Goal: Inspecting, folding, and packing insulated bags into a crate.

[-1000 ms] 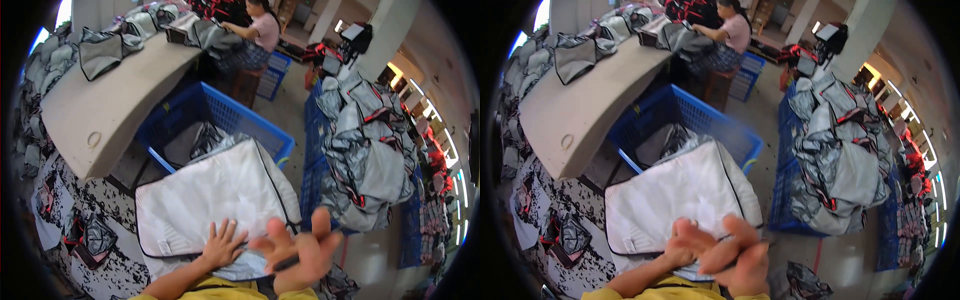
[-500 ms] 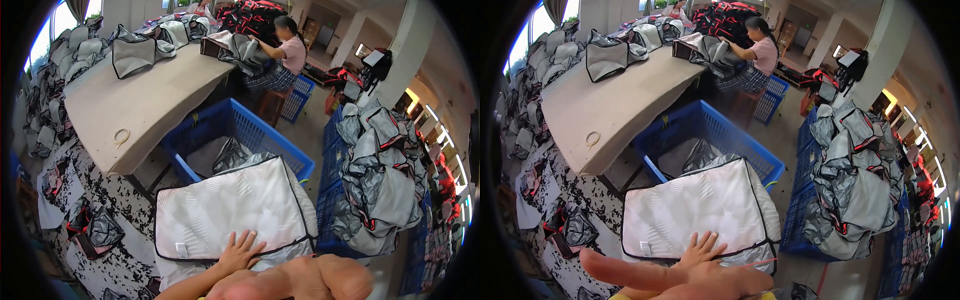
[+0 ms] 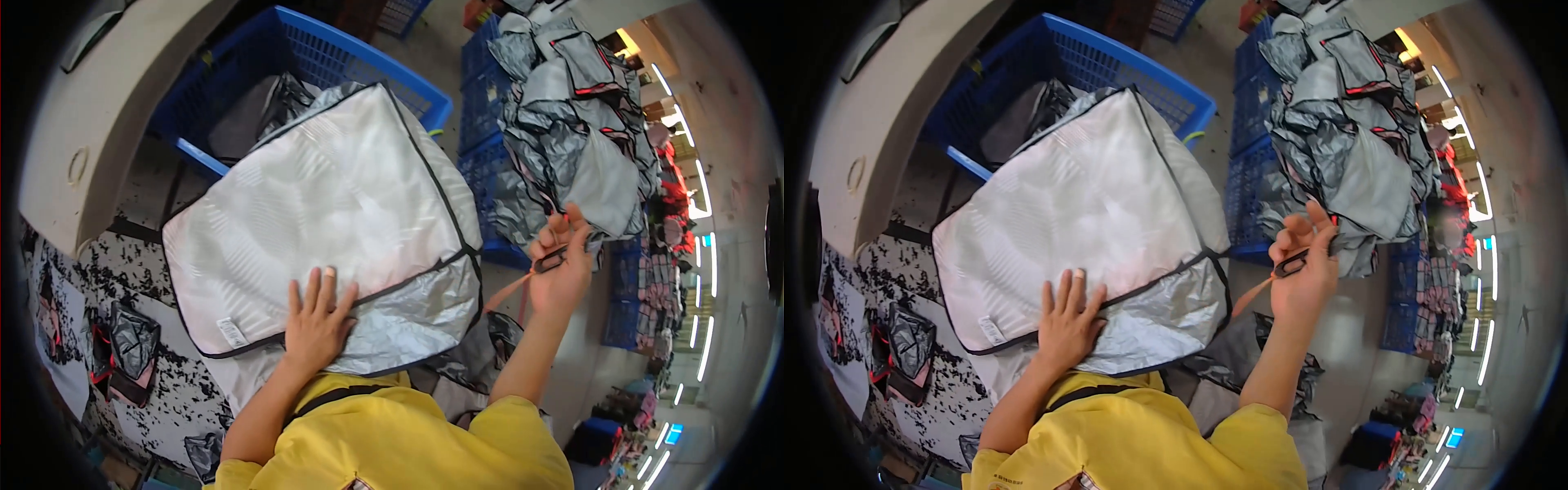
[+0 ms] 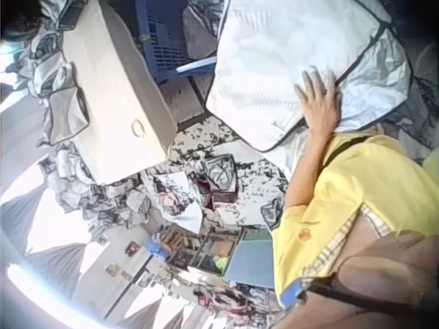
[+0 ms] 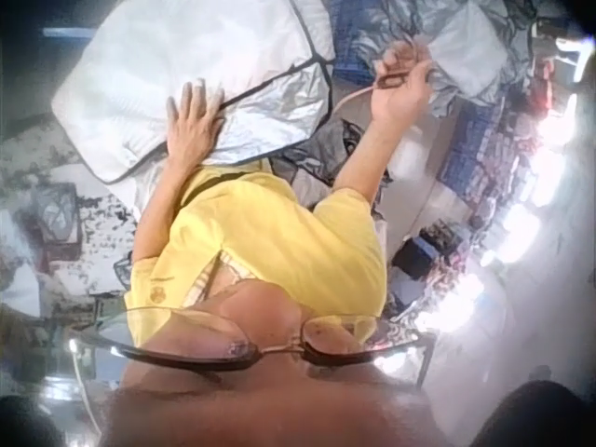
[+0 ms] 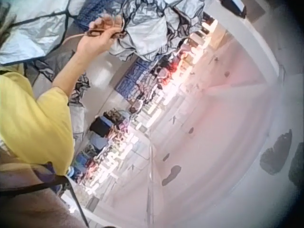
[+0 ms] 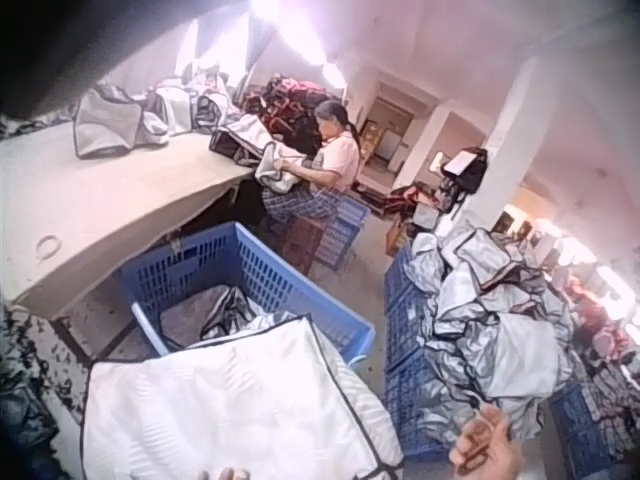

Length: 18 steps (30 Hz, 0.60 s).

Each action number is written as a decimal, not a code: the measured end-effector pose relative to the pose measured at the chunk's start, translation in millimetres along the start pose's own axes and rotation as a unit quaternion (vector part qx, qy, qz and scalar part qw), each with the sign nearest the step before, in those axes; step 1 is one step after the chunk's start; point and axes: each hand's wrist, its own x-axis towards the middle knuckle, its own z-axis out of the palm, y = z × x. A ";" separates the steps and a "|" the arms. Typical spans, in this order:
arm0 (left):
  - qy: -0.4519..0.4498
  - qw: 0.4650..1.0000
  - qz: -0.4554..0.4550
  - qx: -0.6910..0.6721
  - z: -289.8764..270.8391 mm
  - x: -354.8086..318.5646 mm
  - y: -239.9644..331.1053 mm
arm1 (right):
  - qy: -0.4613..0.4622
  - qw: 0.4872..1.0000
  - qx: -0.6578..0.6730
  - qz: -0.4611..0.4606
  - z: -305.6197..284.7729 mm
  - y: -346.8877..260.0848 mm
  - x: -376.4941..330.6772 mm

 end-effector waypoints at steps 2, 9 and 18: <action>-0.006 1.000 -0.002 0.004 3.9 -3.5 -0.6 | -0.015 0.994 -0.105 -0.007 -21.7 7.3 -4.9; -0.011 1.000 0.004 -0.006 5.6 -4.8 -0.5 | -0.126 0.868 -0.481 0.015 -4.2 20.2 -26.6; 0.001 0.999 -0.024 -0.025 -0.4 -14.8 -11.4 | -0.129 0.751 -0.644 -0.062 34.0 48.9 -31.2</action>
